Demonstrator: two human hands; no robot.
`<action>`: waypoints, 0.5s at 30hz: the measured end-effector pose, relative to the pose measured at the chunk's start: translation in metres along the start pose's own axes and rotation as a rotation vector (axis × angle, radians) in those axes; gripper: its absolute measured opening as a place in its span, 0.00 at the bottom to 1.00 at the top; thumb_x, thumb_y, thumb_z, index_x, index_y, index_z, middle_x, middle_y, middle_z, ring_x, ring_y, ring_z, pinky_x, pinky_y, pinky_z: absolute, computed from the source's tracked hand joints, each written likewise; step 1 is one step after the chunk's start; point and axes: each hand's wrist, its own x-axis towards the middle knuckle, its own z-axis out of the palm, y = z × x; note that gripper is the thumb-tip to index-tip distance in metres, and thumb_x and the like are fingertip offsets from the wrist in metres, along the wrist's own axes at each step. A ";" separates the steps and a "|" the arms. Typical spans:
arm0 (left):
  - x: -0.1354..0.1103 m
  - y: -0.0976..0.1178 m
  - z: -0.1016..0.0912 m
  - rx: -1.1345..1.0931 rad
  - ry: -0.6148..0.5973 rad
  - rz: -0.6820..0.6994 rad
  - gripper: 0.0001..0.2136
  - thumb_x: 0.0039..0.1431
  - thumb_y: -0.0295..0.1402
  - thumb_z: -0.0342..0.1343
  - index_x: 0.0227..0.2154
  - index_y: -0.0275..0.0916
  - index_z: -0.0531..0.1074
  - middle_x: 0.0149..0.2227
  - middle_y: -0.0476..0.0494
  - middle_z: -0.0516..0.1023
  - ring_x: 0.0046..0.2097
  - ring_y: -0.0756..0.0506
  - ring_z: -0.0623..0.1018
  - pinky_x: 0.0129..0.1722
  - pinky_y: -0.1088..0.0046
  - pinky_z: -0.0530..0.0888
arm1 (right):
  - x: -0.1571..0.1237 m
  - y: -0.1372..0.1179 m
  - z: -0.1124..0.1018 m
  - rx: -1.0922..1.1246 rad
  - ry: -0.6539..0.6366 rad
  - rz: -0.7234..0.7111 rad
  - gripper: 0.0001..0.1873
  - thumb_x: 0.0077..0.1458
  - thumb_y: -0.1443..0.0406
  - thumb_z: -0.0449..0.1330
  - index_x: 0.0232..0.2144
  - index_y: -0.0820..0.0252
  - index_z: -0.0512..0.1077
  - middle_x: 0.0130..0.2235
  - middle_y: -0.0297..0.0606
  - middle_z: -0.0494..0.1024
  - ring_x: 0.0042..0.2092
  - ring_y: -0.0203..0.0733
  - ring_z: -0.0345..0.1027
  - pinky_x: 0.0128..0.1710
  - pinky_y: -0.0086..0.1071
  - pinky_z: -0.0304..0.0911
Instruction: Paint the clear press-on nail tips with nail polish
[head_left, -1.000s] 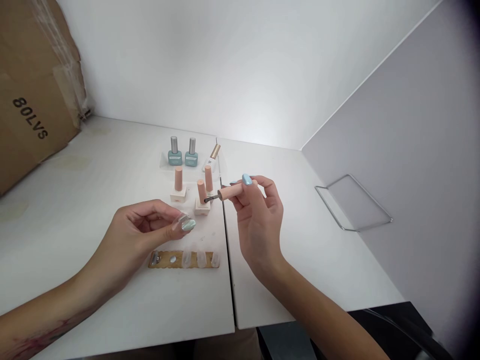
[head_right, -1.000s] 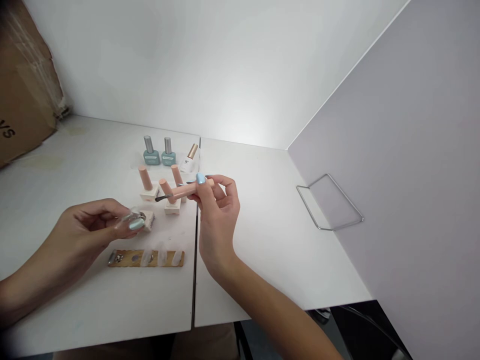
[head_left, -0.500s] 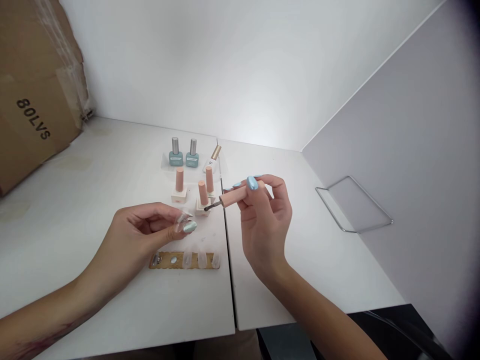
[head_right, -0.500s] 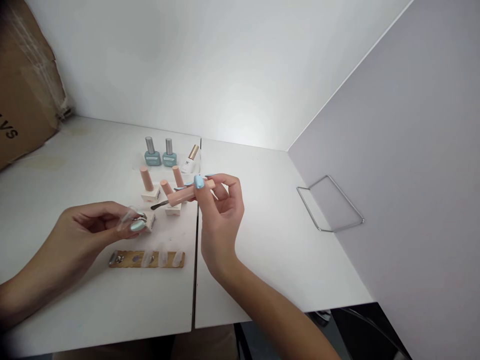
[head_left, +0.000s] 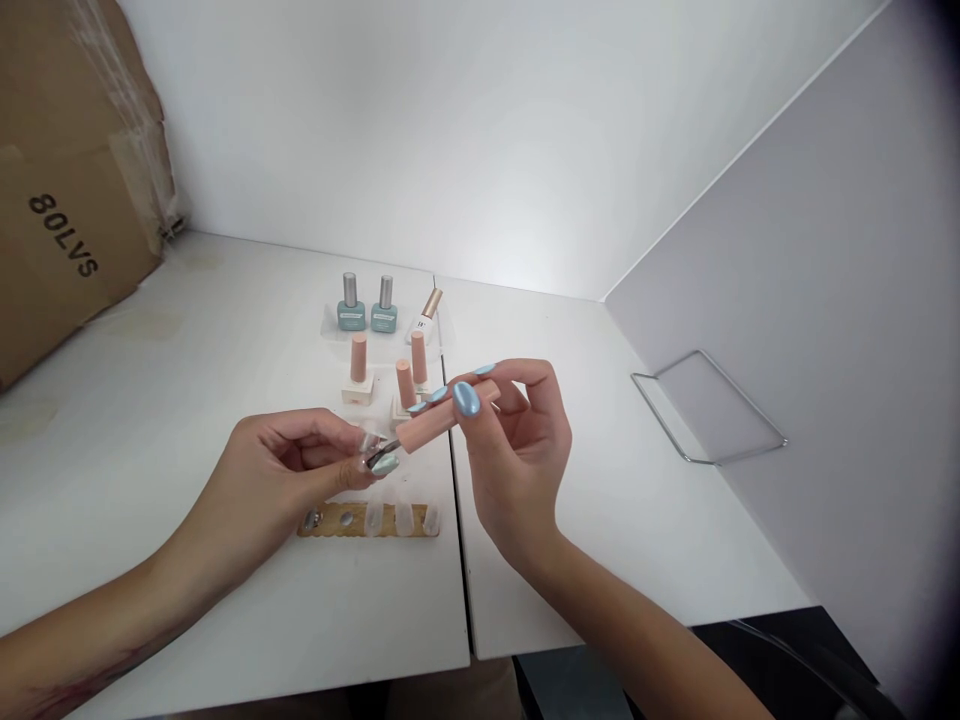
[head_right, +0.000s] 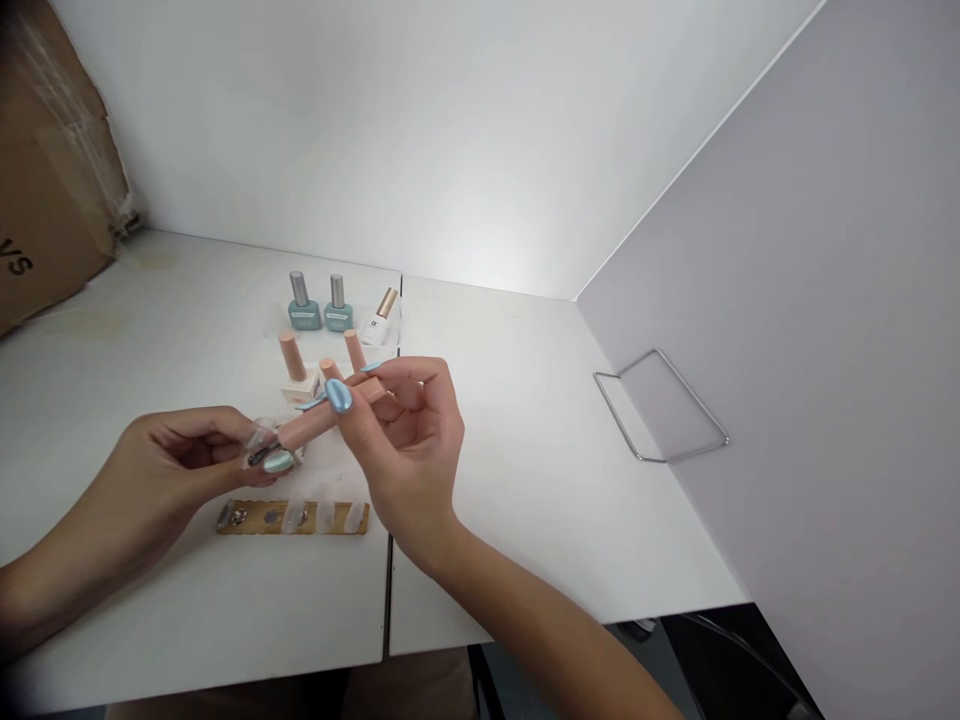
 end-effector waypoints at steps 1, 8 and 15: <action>0.000 0.000 0.000 -0.001 -0.009 0.001 0.07 0.42 0.35 0.77 0.22 0.45 0.84 0.24 0.49 0.84 0.25 0.51 0.80 0.24 0.85 0.75 | 0.000 0.000 0.000 -0.008 0.016 0.007 0.13 0.57 0.59 0.71 0.35 0.49 0.70 0.31 0.25 0.81 0.32 0.36 0.79 0.40 0.39 0.81; -0.001 -0.002 0.002 -0.050 -0.065 -0.028 0.10 0.38 0.37 0.80 0.21 0.45 0.84 0.28 0.46 0.87 0.29 0.46 0.84 0.26 0.81 0.79 | 0.005 0.003 -0.003 -0.060 0.084 0.136 0.12 0.63 0.60 0.68 0.36 0.50 0.66 0.22 0.22 0.78 0.36 0.38 0.81 0.49 0.42 0.77; -0.001 0.002 0.001 0.010 -0.020 0.032 0.06 0.41 0.34 0.77 0.22 0.46 0.85 0.28 0.45 0.88 0.29 0.46 0.86 0.27 0.82 0.80 | 0.007 -0.003 -0.006 -0.015 0.089 -0.070 0.11 0.60 0.62 0.70 0.35 0.50 0.69 0.24 0.22 0.77 0.31 0.35 0.77 0.42 0.39 0.80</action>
